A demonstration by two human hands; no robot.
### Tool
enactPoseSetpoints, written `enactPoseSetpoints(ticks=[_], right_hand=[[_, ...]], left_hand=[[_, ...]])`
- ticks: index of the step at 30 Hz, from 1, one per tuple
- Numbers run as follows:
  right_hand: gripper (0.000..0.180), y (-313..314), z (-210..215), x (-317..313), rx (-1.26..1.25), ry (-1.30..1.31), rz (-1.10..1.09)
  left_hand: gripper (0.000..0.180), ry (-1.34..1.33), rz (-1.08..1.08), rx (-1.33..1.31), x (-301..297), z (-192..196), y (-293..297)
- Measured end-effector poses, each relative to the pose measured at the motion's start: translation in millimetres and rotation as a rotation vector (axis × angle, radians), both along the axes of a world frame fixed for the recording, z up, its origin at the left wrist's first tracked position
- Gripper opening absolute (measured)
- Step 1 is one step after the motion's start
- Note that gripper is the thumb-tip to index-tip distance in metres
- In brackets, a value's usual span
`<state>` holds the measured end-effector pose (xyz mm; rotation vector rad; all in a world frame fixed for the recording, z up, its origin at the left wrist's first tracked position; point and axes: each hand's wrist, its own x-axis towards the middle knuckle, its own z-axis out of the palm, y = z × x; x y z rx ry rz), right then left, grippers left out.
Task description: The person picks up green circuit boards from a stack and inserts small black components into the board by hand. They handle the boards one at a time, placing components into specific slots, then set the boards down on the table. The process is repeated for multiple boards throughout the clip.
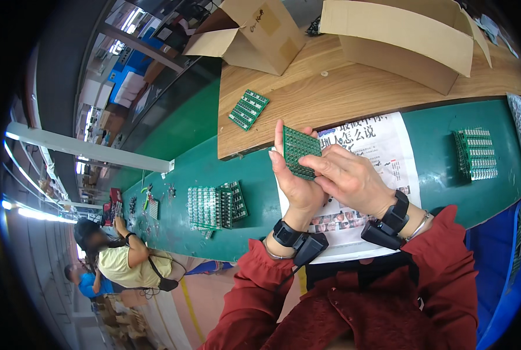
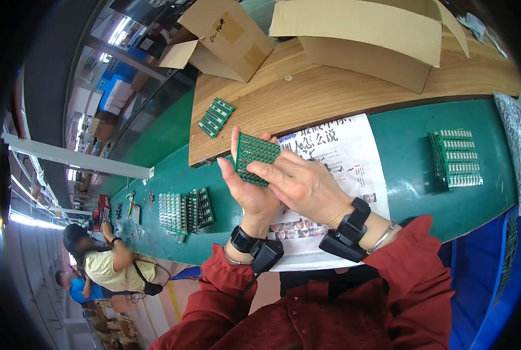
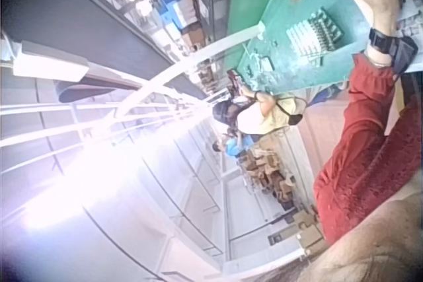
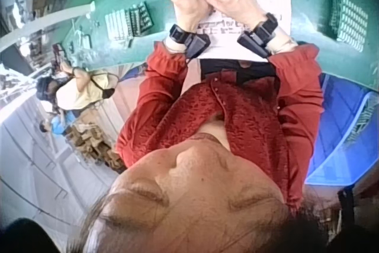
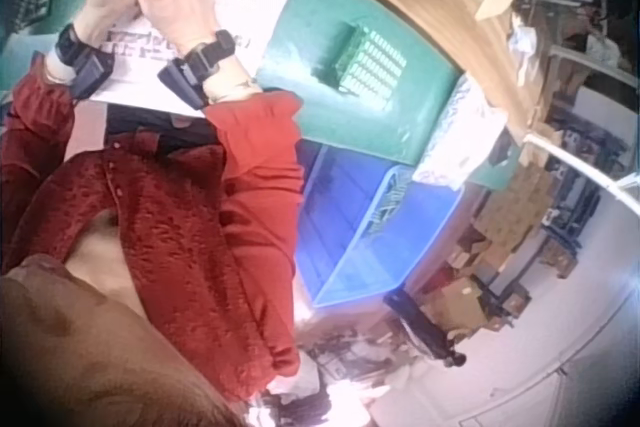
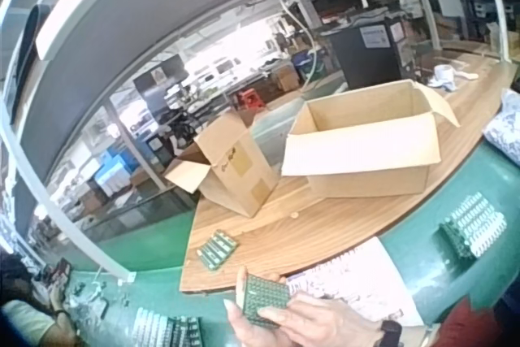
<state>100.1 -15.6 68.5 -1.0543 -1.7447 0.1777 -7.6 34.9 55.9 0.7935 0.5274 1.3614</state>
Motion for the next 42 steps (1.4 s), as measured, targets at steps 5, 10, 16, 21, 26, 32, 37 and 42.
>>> enactPoseSetpoints(ticks=[5, 10, 16, 21, 26, 32, 37, 42], right_hand=[[0.042, -1.0, 0.2, 0.4, 0.016, -0.038, -0.037], [0.038, -3.5, 2.3, -2.7, -0.014, -0.087, -0.048], [0.041, -0.7, 6.1, 5.7, 0.016, 0.055, 0.053], [0.049, -1.2, 11.7, 1.5, -0.031, 0.076, 0.063], [0.05, -1.0, 12.5, -5.0, 0.0, -0.008, -0.004], [0.042, -2.0, 10.9, -1.3, 0.02, 0.06, 0.022], [0.039, -1.4, 13.1, 1.2, -0.005, 0.073, 0.05], [0.039, -1.7, 12.5, 1.5, 0.049, 0.002, 0.047]], left_hand=[[0.072, 0.065, -0.004, 0.029, 2.9, 1.3, -2.8], [0.074, 0.063, -0.018, 0.06, 2.3, -0.4, -1.5], [0.076, 0.014, -0.001, 0.023, -0.9, 1.8, 1.8], [0.077, 0.066, -0.04, 0.077, 2.2, 0.2, -2.6], [0.078, 0.085, -0.058, 0.097, 0.4, -0.6, -3.8], [0.084, 0.135, -0.107, 0.152, 1.4, -0.3, -5.1], [0.085, 0.104, -0.097, 0.155, 1.0, -1.1, -3.5], [0.083, 0.107, -0.068, 0.177, -0.1, -2.2, -2.8]])
